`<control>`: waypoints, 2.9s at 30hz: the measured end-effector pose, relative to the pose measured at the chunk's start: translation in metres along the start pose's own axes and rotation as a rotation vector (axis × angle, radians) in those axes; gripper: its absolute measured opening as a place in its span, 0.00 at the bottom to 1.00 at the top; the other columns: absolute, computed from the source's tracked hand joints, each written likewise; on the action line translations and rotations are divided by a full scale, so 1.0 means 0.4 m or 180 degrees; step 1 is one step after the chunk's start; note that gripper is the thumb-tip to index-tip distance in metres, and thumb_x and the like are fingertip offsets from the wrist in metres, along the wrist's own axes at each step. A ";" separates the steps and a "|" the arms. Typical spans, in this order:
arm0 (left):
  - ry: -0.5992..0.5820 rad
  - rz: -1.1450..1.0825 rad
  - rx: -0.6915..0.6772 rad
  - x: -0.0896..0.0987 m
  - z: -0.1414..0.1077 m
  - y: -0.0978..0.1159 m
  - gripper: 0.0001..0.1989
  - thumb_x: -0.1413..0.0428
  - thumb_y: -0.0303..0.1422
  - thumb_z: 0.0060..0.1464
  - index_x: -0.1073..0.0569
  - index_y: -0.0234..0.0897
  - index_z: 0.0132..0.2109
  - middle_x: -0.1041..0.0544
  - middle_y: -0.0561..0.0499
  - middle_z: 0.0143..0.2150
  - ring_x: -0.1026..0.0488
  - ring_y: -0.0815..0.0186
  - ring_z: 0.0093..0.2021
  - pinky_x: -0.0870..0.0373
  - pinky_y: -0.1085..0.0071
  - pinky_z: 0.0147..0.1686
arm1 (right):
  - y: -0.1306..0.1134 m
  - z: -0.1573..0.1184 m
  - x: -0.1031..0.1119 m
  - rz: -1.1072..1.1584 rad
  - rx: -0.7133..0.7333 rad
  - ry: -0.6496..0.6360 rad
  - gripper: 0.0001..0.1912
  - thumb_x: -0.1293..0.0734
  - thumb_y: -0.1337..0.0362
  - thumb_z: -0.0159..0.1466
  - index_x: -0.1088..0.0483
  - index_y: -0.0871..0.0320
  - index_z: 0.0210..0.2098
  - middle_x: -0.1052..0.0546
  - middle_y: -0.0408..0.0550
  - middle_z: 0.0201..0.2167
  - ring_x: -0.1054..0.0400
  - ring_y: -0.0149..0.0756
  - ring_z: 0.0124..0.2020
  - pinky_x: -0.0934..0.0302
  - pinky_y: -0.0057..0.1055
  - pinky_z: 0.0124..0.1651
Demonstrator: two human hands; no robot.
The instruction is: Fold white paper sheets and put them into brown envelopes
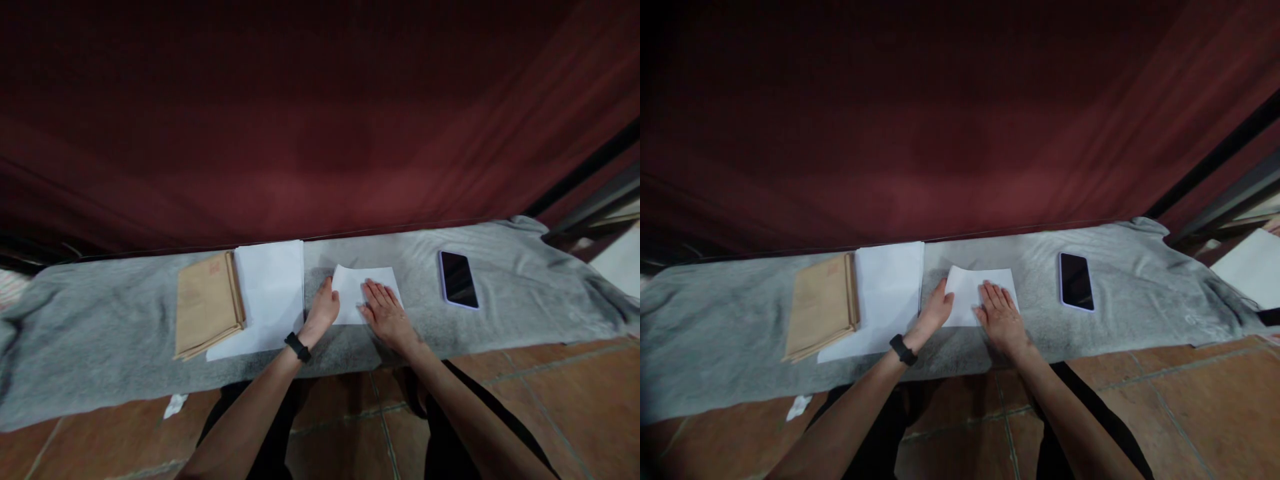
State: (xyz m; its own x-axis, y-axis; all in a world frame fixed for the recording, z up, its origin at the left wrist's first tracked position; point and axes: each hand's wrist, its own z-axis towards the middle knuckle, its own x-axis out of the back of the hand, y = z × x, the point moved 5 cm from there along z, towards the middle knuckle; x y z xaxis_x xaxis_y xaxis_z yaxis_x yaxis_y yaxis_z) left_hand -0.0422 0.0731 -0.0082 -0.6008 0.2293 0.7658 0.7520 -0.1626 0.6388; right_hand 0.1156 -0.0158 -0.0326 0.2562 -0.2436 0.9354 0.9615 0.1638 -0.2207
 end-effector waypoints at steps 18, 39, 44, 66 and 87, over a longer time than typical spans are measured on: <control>0.0053 0.1645 -0.1577 -0.096 -0.101 0.081 0.29 0.58 0.44 0.70 0.43 0.36 0.71 0.46 0.42 0.74 0.52 0.56 0.74 0.52 0.51 0.71 | 0.040 -0.012 -0.002 -0.0132 -0.0162 0.0015 0.28 0.45 0.58 0.73 0.45 0.60 0.71 0.43 0.57 0.71 0.49 0.47 0.72 0.51 0.49 0.70; 0.0295 0.1794 -0.1174 -0.064 -0.084 0.063 0.29 0.62 0.37 0.69 0.44 0.24 0.70 0.46 0.37 0.73 0.52 0.56 0.74 0.55 0.54 0.72 | 0.090 -0.028 0.046 -0.0177 -0.0533 0.0150 0.28 0.48 0.60 0.73 0.39 0.69 0.66 0.39 0.63 0.69 0.47 0.51 0.70 0.51 0.52 0.70; 0.0097 0.1695 -0.1592 -0.112 -0.070 0.106 0.28 0.62 0.32 0.68 0.47 0.26 0.72 0.48 0.41 0.75 0.56 0.59 0.75 0.57 0.56 0.73 | 0.021 0.025 0.017 0.0199 -0.0037 -0.0107 0.29 0.52 0.58 0.75 0.43 0.65 0.69 0.42 0.54 0.71 0.50 0.41 0.72 0.51 0.43 0.71; 0.0838 0.1801 -0.0775 -0.040 -0.063 0.005 0.29 0.58 0.32 0.67 0.46 0.19 0.70 0.46 0.32 0.73 0.53 0.53 0.74 0.53 0.52 0.72 | 0.169 0.001 0.036 -0.0492 -0.0494 0.0537 0.32 0.48 0.56 0.74 0.48 0.71 0.70 0.41 0.67 0.69 0.47 0.55 0.70 0.50 0.54 0.69; 0.0376 0.1916 -0.0952 -0.043 -0.148 -0.022 0.29 0.58 0.34 0.68 0.46 0.25 0.71 0.46 0.37 0.73 0.52 0.56 0.74 0.50 0.55 0.71 | 0.134 -0.091 0.033 -0.0461 0.0134 0.0032 0.35 0.46 0.51 0.74 0.56 0.61 0.74 0.43 0.57 0.71 0.46 0.50 0.70 0.50 0.51 0.70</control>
State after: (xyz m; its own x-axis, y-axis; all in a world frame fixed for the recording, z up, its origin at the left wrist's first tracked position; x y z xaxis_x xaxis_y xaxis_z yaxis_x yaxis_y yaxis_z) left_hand -0.0545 0.0136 -0.0226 -0.1396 -0.0876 0.9863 0.8674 -0.4913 0.0791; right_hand 0.1743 -0.0449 -0.0419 0.1164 -0.2772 0.9538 0.9835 0.1660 -0.0717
